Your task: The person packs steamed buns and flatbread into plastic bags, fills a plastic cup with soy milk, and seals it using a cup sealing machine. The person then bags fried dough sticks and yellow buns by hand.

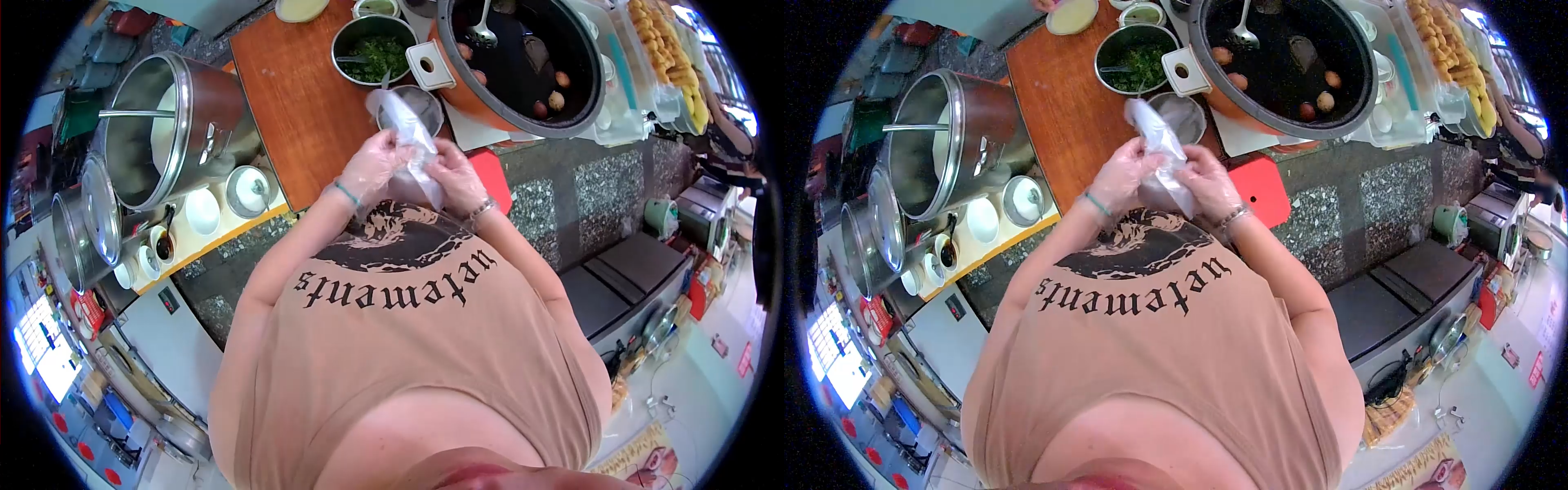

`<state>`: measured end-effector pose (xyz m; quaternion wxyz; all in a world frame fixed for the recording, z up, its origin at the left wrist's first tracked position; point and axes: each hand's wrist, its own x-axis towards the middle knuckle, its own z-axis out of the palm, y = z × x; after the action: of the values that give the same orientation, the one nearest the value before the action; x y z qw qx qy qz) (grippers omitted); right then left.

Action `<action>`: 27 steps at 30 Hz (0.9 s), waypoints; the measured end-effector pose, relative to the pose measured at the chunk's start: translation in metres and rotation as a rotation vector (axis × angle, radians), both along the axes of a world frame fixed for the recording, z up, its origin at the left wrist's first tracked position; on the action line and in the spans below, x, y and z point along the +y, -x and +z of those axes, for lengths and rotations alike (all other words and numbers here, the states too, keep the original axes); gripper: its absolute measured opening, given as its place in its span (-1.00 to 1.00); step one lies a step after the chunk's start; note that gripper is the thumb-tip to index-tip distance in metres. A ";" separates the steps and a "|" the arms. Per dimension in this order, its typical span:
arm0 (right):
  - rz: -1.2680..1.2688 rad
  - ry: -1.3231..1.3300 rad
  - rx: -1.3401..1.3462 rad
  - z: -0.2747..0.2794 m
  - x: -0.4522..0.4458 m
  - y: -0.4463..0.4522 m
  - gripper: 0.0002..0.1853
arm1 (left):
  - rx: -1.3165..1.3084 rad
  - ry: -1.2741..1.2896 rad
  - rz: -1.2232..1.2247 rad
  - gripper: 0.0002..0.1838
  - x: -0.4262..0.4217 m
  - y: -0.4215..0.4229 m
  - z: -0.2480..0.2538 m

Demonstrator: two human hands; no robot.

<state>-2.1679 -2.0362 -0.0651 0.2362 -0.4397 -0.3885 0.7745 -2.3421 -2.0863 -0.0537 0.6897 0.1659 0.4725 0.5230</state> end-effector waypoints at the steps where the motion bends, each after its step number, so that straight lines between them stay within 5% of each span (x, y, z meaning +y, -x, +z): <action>1: 0.087 -0.008 -0.011 -0.001 0.001 0.002 -0.88 | 0.250 0.008 -0.074 -0.59 -0.001 0.006 -0.003; 4: 0.162 -0.017 -0.078 0.000 0.001 0.008 -0.84 | 0.216 0.039 -0.088 -0.73 -0.014 0.013 -0.017; 6: 0.204 -0.396 -0.141 -0.011 0.003 0.009 -0.82 | 0.350 -0.021 -0.171 -0.77 -0.022 0.007 -0.002; 8: 0.219 -0.427 -0.201 -0.007 0.002 0.016 -0.79 | 0.256 -0.076 -0.170 -0.79 -0.029 0.000 0.019; 9: 0.107 -0.299 -0.148 -0.006 0.000 0.021 -0.78 | 0.694 -0.150 -0.267 -0.80 -0.030 0.009 0.019; 10: -0.005 -0.174 -0.094 -0.006 0.001 0.026 -0.77 | 0.696 -0.148 -0.260 -0.80 -0.028 0.018 0.025; 11: 0.042 -0.308 -0.196 -0.008 0.008 0.023 -0.74 | 0.806 -0.041 -0.143 -0.79 -0.027 0.027 0.035; 12: -0.058 -0.153 -0.073 -0.010 0.012 0.023 -0.74 | 0.911 0.070 -0.026 -0.77 -0.030 0.038 0.038; 14: -0.272 0.001 0.007 0.012 0.017 0.027 -0.75 | 0.772 0.005 0.306 -0.67 -0.042 0.079 0.000; 15: -0.189 -0.037 -0.046 0.018 0.020 0.017 -0.75 | 0.681 -0.030 0.445 -0.65 -0.049 0.086 0.014; 16: -0.098 -0.132 -0.164 0.009 0.024 0.001 -0.70 | 0.587 -0.063 0.579 -0.63 -0.058 0.091 0.030; 18: 0.259 -0.353 -0.626 -0.044 0.048 -0.056 -0.64 | 1.026 0.079 0.603 -0.61 -0.082 0.108 0.039; 20: 0.058 -0.023 -0.630 -0.122 0.056 -0.120 -0.61 | 0.894 0.137 0.620 -0.61 -0.099 0.113 0.047; 22: 0.127 0.013 -0.810 -0.135 0.059 -0.147 -0.64 | 0.756 0.192 0.639 -0.60 -0.107 0.114 0.040; 24: -0.148 -0.043 -0.753 -0.146 0.049 -0.136 -0.66 | 0.501 0.171 0.645 -0.61 -0.118 0.110 0.018; 27: -0.084 -0.416 -0.783 -0.197 0.064 -0.074 -0.61 | 0.620 0.097 0.565 -0.65 -0.115 0.081 0.017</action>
<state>-2.0939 -1.9725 -0.2619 0.1861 -0.6584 -0.5781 0.4447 -2.4233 -2.2018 -0.0363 0.3515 0.1467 0.7087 0.5939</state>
